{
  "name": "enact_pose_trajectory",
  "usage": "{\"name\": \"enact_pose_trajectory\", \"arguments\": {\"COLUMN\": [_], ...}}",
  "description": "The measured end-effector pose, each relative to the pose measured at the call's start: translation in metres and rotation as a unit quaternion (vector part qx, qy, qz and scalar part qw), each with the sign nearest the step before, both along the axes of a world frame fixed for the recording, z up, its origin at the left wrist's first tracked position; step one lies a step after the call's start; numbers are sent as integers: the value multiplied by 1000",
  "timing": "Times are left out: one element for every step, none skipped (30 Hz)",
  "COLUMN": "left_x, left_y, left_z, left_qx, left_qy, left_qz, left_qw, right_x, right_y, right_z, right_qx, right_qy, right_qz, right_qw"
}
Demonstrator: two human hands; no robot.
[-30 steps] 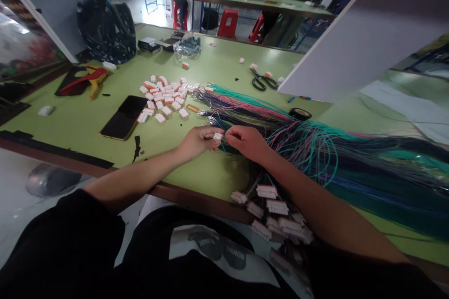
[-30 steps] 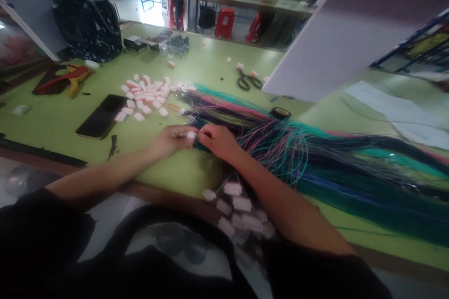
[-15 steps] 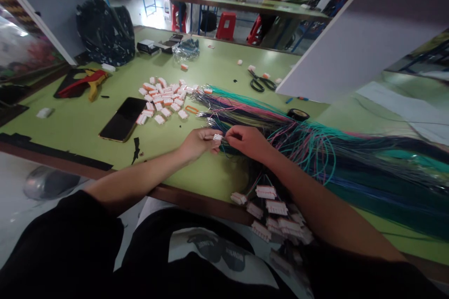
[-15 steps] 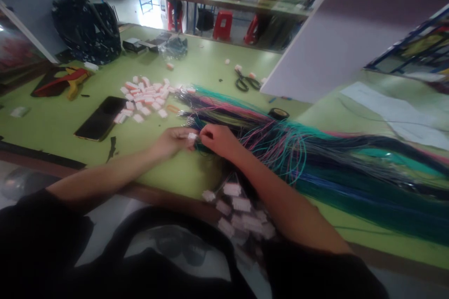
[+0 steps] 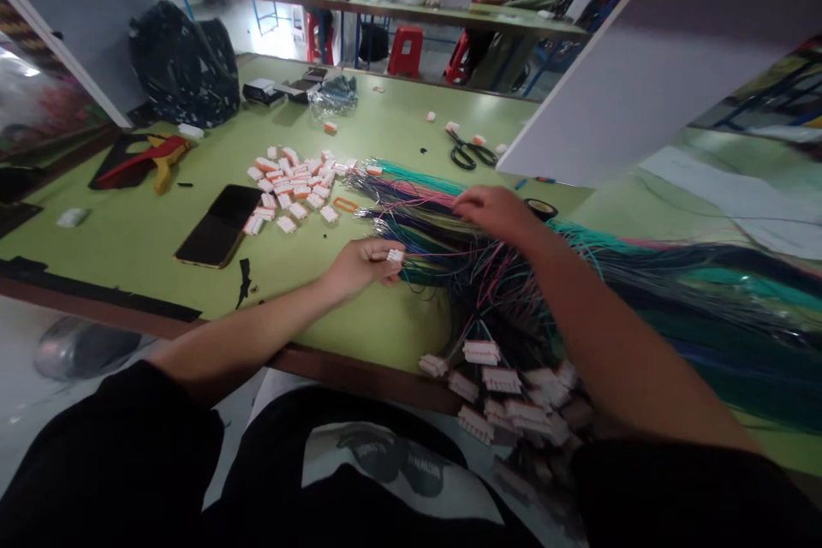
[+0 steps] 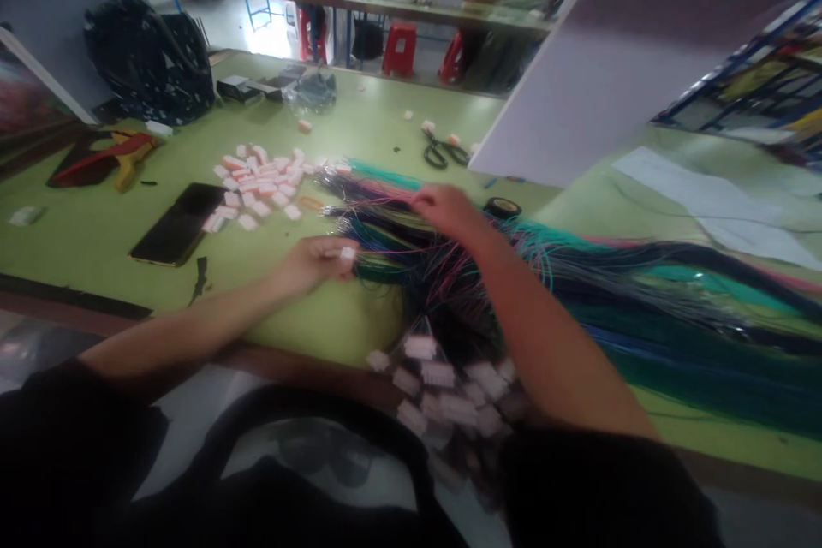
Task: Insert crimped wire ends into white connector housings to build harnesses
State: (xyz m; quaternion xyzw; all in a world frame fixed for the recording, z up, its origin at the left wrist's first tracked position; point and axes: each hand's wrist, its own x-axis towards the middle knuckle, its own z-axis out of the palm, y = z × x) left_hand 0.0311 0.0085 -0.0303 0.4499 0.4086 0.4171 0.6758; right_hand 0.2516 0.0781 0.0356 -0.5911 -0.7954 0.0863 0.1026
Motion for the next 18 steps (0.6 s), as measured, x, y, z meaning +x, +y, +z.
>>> {"name": "enact_pose_trajectory", "arguments": {"left_x": [0, 0, 0, 0, 0, 0, -1, -1, -1, -1, -2, -2, -2, -2, -2, -1, -1, -1], "left_y": [1, 1, 2, 2, 2, 2, 3, 3, 3, 3, 3, 3, 4, 4, 4, 4, 4, 4], "left_z": [-1, -1, -1, -1, -1, -1, -1, -2, -2, -2, -3, -3, -4, -4, -4, -4, -3, -3], "left_qx": [0, -3, -6, -11, -14, -16, -15, -12, -9, -6, -4, -4, -5, -6, -8, -10, -11, -11], "left_qy": [-1, 0, 3, 7, 12, 17, 22, 27, 31, 35, 38, 40, 42, 43, 43, 41, 38, 35], "left_qz": [0, -2, -5, -8, -12, -15, -19, -22, -24, -25, -27, -29, -30, -31, -31, -30, -29, -28], "left_qw": [1000, 1000, 1000, 1000, 1000, 1000, 999, 999, 999, 999, 999, 999, 999, 999, 999, 999, 999, 999], "right_x": [13, 24, 32, 38, 41, 41, 41, 39, 38, 37, 36, 36, 37, 38, 38, 39, 39, 38], "right_y": [12, 21, 28, 33, 35, 36, 35, 34, 33, 32, 32, 32, 33, 34, 35, 35, 36, 36], "right_z": [2, 1, -1, -4, -8, -12, -15, -18, -20, -21, -21, -21, -20, -20, -19, -18, -18, -17], "right_qx": [40, 42, 29, 14, -1, -10, -12, -12, -13, -18, -23, -29, -34, -37, -39, -41, -43, -44], "right_qy": [-43, -86, -118, -144, -162, -173, -182, -190, -200, -211, -223, -235, -244, -249, -251, -252, -256, -263], "right_qz": [-51, -73, -76, -79, -77, -78, -83, -89, -95, -99, -102, -104, -106, -108, -106, -100, -93, -84], "right_qw": [997, 993, 990, 986, 984, 982, 980, 978, 975, 972, 969, 966, 963, 962, 961, 962, 961, 960]}}
